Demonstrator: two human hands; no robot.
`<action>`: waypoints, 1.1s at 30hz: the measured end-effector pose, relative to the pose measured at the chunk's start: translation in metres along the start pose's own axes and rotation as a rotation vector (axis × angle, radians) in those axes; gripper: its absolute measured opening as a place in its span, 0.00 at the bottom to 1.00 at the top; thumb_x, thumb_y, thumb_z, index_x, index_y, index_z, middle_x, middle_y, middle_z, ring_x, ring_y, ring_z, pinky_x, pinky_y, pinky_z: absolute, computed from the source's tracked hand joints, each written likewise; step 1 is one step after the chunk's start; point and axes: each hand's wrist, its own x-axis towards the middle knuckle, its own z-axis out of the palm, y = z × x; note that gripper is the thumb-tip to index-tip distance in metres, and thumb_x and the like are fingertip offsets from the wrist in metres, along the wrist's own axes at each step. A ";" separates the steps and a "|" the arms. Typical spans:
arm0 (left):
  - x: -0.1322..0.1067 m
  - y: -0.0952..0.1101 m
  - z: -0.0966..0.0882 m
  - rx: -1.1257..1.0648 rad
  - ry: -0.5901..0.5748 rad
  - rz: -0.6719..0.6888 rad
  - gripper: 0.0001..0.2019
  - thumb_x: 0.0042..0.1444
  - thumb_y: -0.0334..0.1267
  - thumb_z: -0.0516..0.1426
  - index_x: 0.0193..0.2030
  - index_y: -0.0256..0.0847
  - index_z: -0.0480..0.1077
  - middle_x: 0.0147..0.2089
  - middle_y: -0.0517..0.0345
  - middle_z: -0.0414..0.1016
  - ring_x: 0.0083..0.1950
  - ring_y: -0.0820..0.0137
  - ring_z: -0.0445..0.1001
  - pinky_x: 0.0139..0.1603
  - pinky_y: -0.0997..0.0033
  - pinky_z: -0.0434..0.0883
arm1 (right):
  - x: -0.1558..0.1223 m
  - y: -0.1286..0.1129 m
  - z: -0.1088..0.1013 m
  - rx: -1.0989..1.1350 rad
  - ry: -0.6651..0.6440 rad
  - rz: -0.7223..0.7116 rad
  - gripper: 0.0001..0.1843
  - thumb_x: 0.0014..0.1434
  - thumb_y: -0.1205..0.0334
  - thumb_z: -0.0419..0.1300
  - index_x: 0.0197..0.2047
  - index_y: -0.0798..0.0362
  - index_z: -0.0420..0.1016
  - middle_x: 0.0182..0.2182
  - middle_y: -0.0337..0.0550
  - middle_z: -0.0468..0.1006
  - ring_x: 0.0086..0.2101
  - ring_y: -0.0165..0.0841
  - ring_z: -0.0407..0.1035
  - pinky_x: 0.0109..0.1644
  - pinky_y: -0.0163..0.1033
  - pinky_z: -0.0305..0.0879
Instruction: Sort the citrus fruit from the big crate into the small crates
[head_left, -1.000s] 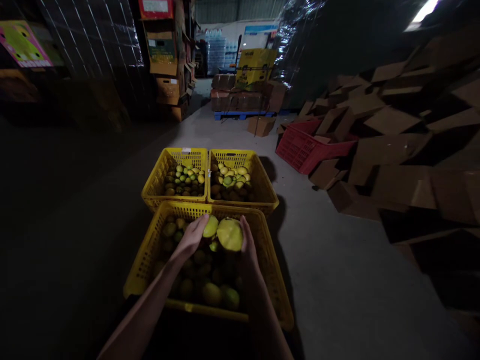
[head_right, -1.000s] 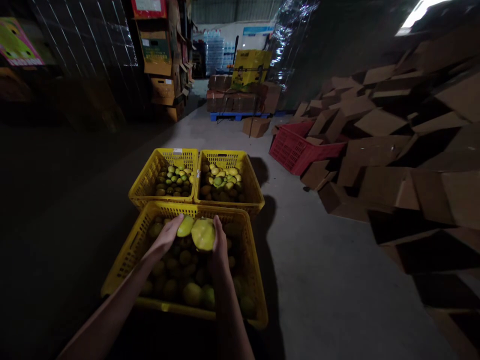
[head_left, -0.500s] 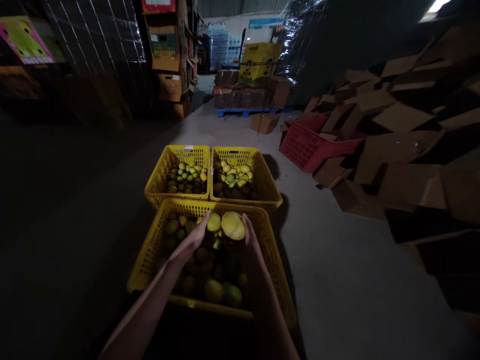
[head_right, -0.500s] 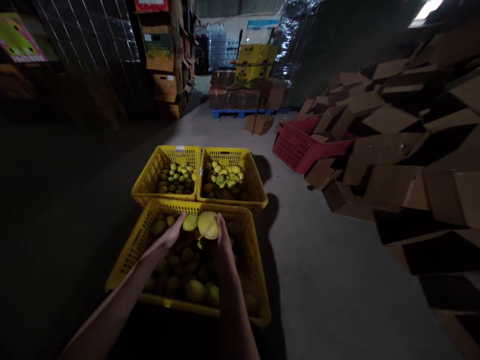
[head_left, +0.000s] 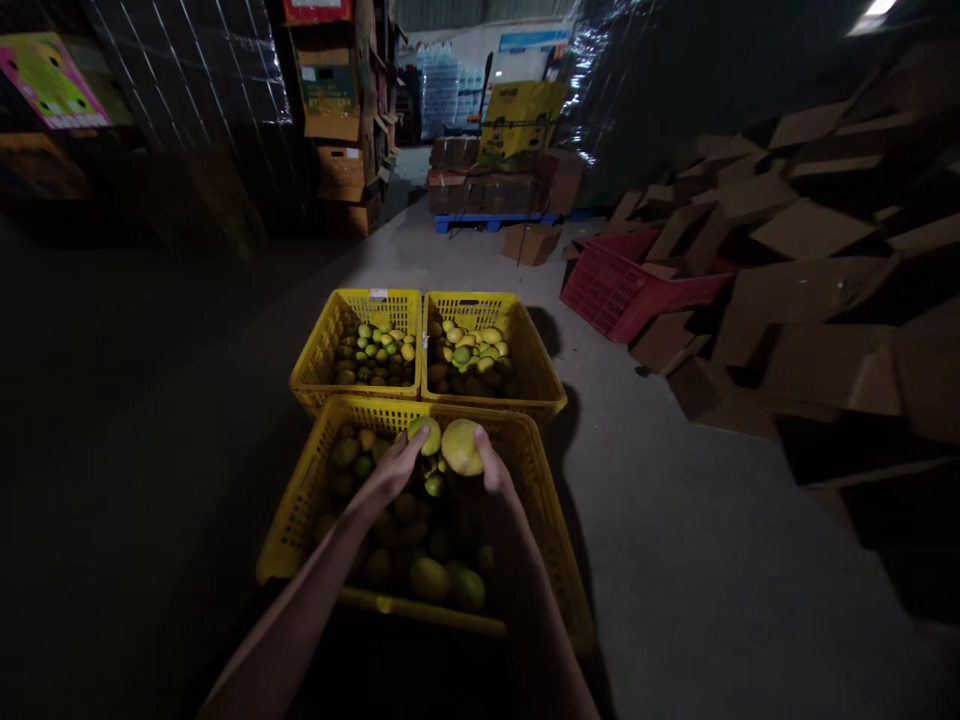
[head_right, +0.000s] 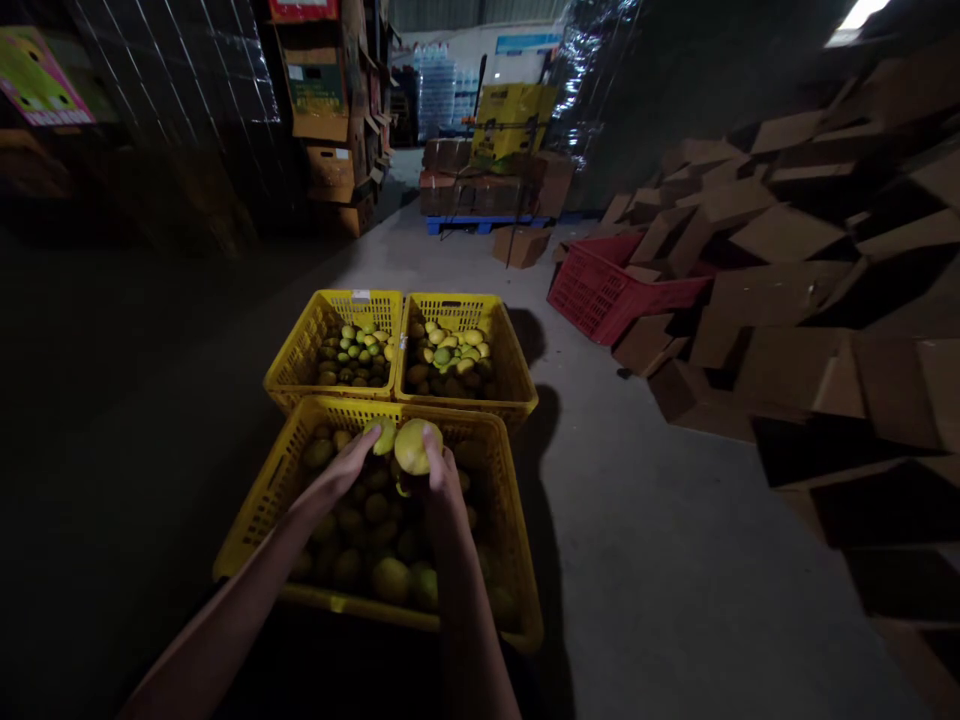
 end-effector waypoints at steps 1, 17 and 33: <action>0.000 0.001 -0.001 0.052 0.011 0.030 0.21 0.54 0.54 0.55 0.46 0.40 0.72 0.51 0.50 0.75 0.59 0.57 0.66 0.61 0.61 0.59 | 0.001 -0.002 0.002 0.006 0.015 0.034 0.24 0.48 0.43 0.61 0.40 0.55 0.72 0.28 0.45 0.77 0.32 0.40 0.74 0.32 0.41 0.71; 0.002 0.010 -0.012 -0.097 -0.077 0.424 0.25 0.42 0.39 0.66 0.50 0.39 0.70 0.54 0.49 0.69 0.55 0.62 0.69 0.56 0.64 0.66 | -0.006 -0.030 0.008 -0.060 0.032 -0.417 0.36 0.41 0.63 0.68 0.54 0.48 0.62 0.51 0.47 0.69 0.47 0.39 0.68 0.50 0.44 0.67; -0.009 0.025 -0.010 -0.619 -0.089 0.069 0.17 0.44 0.37 0.66 0.43 0.42 0.73 0.50 0.56 0.74 0.52 0.65 0.72 0.55 0.64 0.69 | -0.001 -0.030 -0.005 0.173 0.007 -0.114 0.20 0.40 0.62 0.63 0.41 0.48 0.72 0.43 0.44 0.74 0.42 0.38 0.69 0.39 0.39 0.70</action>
